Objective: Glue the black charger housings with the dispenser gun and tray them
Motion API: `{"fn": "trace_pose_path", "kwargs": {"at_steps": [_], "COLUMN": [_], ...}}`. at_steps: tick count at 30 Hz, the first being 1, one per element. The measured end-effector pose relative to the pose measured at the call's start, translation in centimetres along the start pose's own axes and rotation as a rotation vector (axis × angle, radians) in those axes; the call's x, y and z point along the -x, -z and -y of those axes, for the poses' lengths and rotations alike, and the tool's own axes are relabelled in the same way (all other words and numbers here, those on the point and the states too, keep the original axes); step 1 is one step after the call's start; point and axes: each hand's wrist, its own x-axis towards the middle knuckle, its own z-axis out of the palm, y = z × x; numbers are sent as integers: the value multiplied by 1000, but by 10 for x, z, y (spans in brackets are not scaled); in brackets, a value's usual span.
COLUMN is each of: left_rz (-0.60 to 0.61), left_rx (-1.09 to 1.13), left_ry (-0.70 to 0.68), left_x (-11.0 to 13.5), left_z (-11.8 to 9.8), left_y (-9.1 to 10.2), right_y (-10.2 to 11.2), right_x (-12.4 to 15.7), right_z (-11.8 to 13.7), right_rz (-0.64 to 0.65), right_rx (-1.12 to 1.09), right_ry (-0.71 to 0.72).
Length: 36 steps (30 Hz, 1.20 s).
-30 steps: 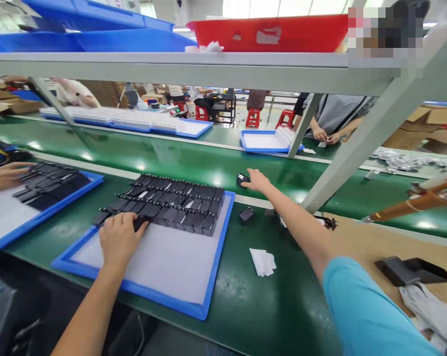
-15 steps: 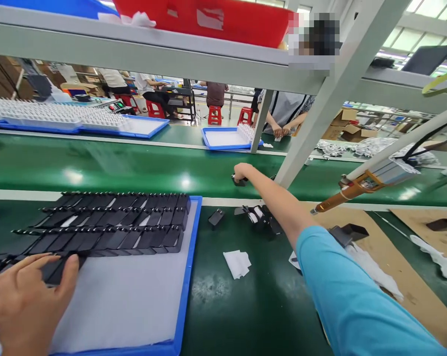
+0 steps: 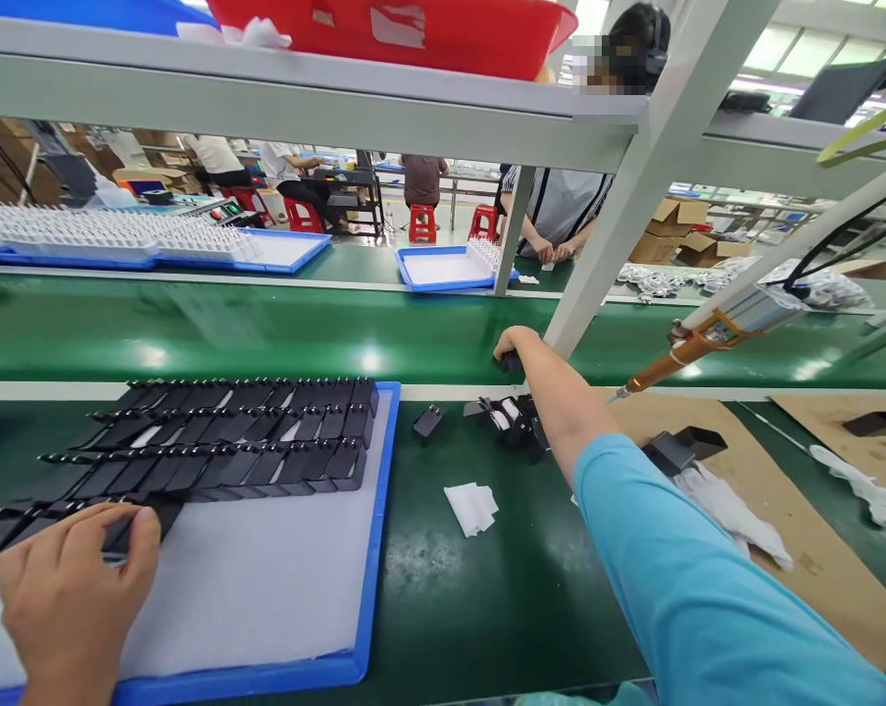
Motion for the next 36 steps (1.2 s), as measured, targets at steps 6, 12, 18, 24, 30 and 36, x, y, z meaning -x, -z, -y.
{"fn": "trace_pose_path", "kwargs": {"at_steps": [6, 12, 18, 24, 30, 36], "left_rz": [-130, -87, -75, 162, 691, 909], "left_rx": [-191, -162, -157, 277, 480, 429], "left_ry": [-172, -169, -135, -253, -278, -300], "left_x": [-2, -2, -2, 72, 127, 115], "left_z": [0, -1, -33, -171, -273, -295], "left_y": [1, 2, 8, -5, -55, -83], "right_y": [11, 2, -83, -114, -83, -94], "right_x": [37, 140, 225, 237, 250, 200], "right_z": [15, -3, -32, -35, -119, -205], "right_rz": [15, -143, -123, -155, -579, -1321], "right_rx": [4, -51, 159, 107, -541, -1080], "right_ry": [165, 537, 704, 604, 530, 243]}}
